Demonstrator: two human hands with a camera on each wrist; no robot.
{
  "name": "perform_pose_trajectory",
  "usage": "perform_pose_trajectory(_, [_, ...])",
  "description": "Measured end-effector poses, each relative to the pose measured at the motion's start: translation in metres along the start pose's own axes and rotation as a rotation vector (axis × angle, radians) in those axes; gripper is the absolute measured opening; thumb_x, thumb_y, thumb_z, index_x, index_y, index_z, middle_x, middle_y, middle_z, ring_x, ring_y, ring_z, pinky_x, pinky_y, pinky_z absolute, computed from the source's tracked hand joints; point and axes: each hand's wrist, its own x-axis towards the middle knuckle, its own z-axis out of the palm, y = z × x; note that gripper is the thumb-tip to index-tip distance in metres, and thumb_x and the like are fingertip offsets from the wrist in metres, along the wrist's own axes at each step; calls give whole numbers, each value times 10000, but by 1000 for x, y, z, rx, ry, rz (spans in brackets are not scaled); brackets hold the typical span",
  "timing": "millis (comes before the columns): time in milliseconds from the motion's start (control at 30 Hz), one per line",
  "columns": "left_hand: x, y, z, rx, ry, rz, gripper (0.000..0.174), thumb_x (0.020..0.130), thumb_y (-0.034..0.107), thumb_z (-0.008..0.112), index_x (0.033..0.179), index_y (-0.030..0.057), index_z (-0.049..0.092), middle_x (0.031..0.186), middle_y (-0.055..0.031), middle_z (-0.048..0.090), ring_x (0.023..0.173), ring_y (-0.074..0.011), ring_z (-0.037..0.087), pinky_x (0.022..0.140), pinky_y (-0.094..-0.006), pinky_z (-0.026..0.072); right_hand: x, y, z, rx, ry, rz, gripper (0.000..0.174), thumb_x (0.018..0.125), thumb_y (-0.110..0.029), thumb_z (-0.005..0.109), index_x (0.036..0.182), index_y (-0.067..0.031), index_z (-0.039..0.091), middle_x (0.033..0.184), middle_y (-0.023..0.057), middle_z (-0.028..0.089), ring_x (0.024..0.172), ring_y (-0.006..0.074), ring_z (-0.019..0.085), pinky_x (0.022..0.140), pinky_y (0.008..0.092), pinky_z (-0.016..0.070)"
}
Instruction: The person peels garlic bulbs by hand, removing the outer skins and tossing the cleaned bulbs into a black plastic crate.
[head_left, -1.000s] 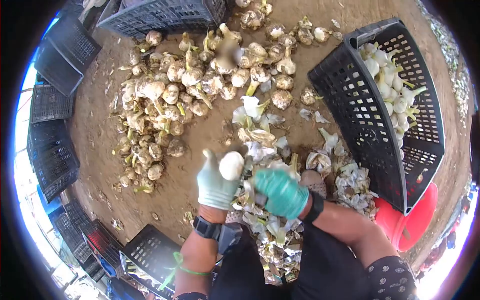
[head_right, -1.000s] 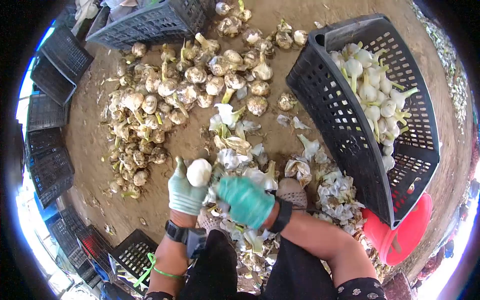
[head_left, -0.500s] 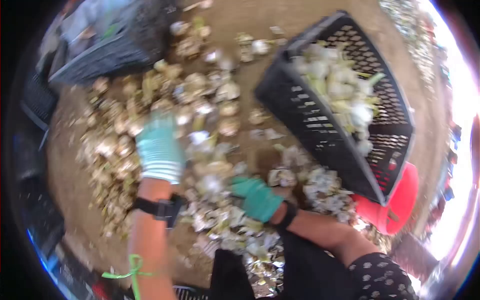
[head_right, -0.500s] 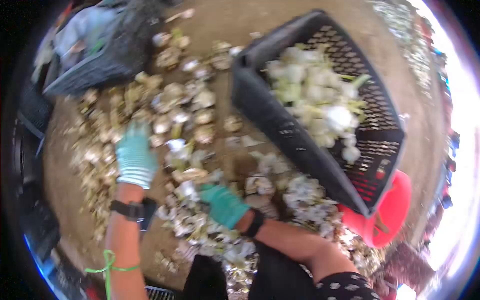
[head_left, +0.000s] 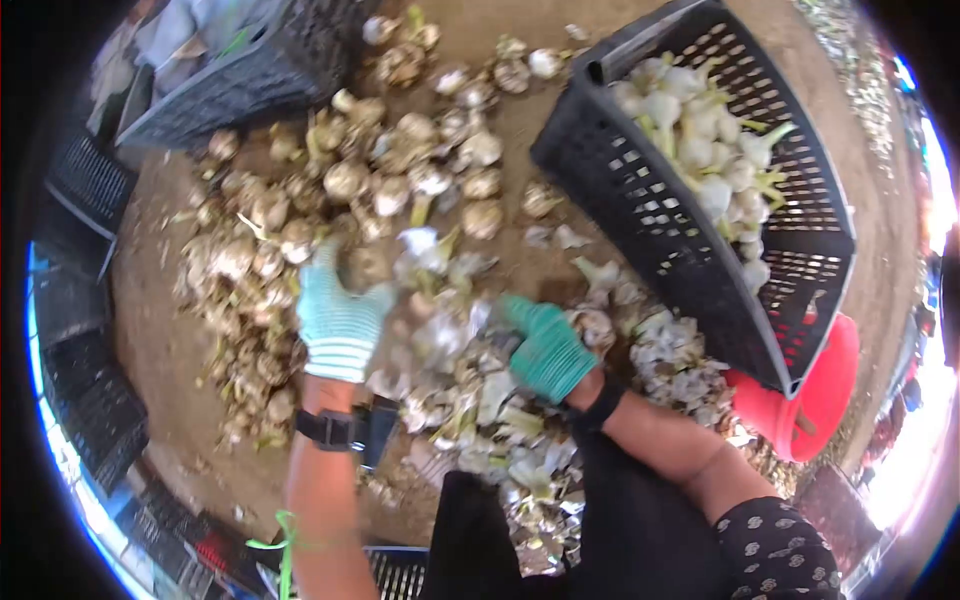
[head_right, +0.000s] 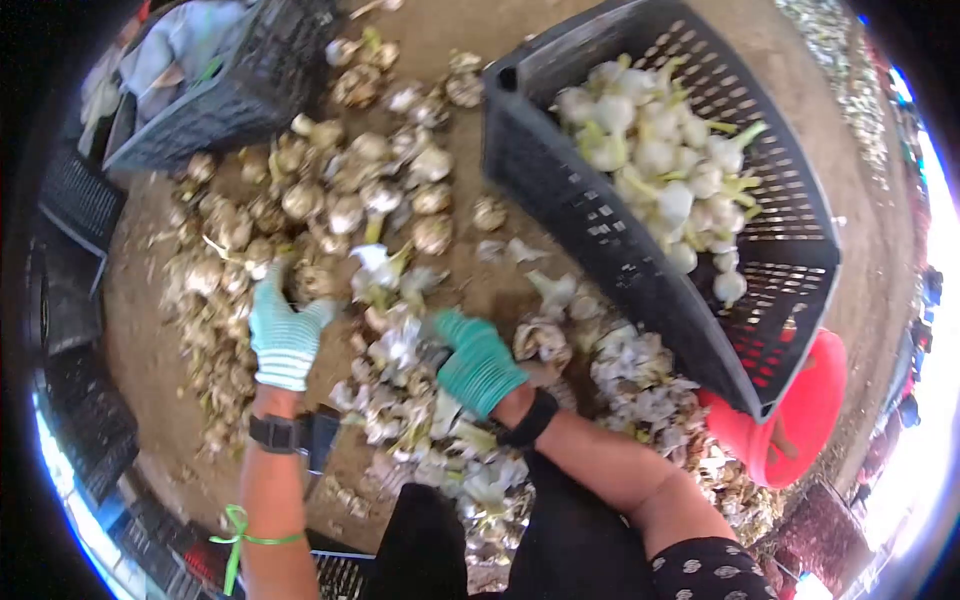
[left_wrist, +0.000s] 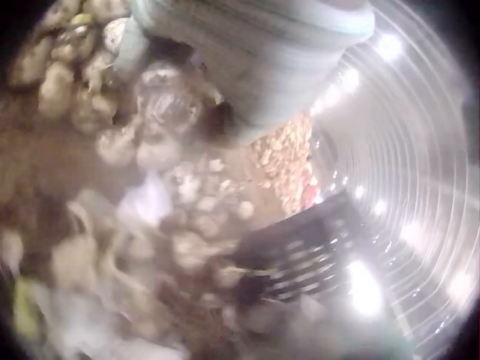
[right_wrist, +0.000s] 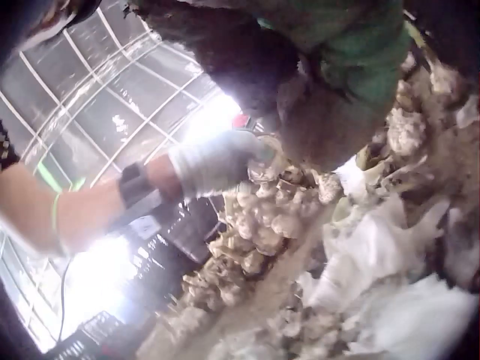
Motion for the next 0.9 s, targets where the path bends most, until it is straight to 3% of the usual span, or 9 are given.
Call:
perform_pose_trajectory(100, [-45, 14, 4, -623, -143, -128, 532, 561, 120, 691, 1044, 5, 499, 971, -134, 553, 897, -222, 531, 808, -301, 422, 6, -5, 14, 545, -128, 313, 180, 761, -57, 536, 901, 53, 559, 742, 116, 589, 677, 145, 561, 617, 265, 453])
perform_pose_trajectory(200, [-86, 25, 21, -804, -240, -145, 536, 542, 54, 705, 1021, -49, 488, 1022, -121, 527, 960, -201, 504, 841, -299, 406, -1, -2, 23, 228, -12, 240, 183, 714, -81, 573, 868, 17, 575, 622, 111, 529, 541, 177, 493, 523, 295, 413])
perform_pose_trajectory(267, [-98, 21, 31, -792, -266, -68, 640, 525, -47, 684, 1110, -56, 426, 1031, -99, 514, 937, -172, 509, 840, -306, 421, -8, -6, 18, 312, 2, 316, 191, 712, -99, 579, 857, 25, 571, 619, 130, 524, 549, 218, 507, 522, 324, 412])
perform_pose_trajectory(400, [-110, 19, 29, -958, -350, -167, 633, 518, -22, 703, 1101, -57, 461, 1006, -88, 525, 922, -167, 517, 837, -303, 421, -17, -17, 7, 119, 41, 148, 163, 700, -83, 573, 824, 23, 577, 636, 193, 514, 593, 337, 506, 525, 373, 402])
perform_pose_trajectory(467, [-112, 22, 20, -983, -426, -253, 612, 521, 8, 689, 1086, -71, 468, 1007, -108, 529, 927, -165, 514, 843, -291, 405, -20, -12, 10, 121, 52, -141, 144, 702, -76, 561, 805, 22, 577, 630, 197, 510, 589, 352, 497, 526, 376, 400])
perform_pose_trajectory(600, [-118, 11, 18, -982, -437, -248, 591, 522, 11, 680, 1075, -60, 484, 979, -99, 543, 905, -161, 521, 822, -284, 414, -22, -17, 8, 121, -52, 7, 148, 706, -75, 552, 810, 28, 575, 622, 194, 511, 571, 345, 496, 519, 371, 398])
perform_pose_trajectory(700, [-122, 7, 23, -1119, -430, -306, 582, 522, 2, 667, 1071, -64, 486, 983, -97, 542, 909, -160, 520, 817, -284, 416, -22, -14, 7, 128, -67, -38, 144, 706, -73, 547, 799, 35, 569, 620, 183, 520, 532, 285, 497, 509, 348, 397])
perform_pose_trajectory(767, [-123, 6, 25, -1094, -438, -299, 586, 522, 0, 661, 1075, -68, 481, 984, -99, 542, 911, -161, 520, 816, -284, 416, -19, -16, 3, 365, -301, 419, 162, 733, -118, 565, 772, 39, 557, 597, 158, 521, 507, 201, 476, 496, 318, 389])
perform_pose_trajectory(900, [-122, 11, 26, -1190, -414, -372, 589, 528, -5, 640, 1085, -78, 465, 986, -101, 540, 911, -164, 521, 806, -284, 420, -23, -13, 11, 291, -145, 341, 212, 760, -173, 581, 757, 38, 552, 574, 136, 516, 503, 157, 455, 488, 300, 380])
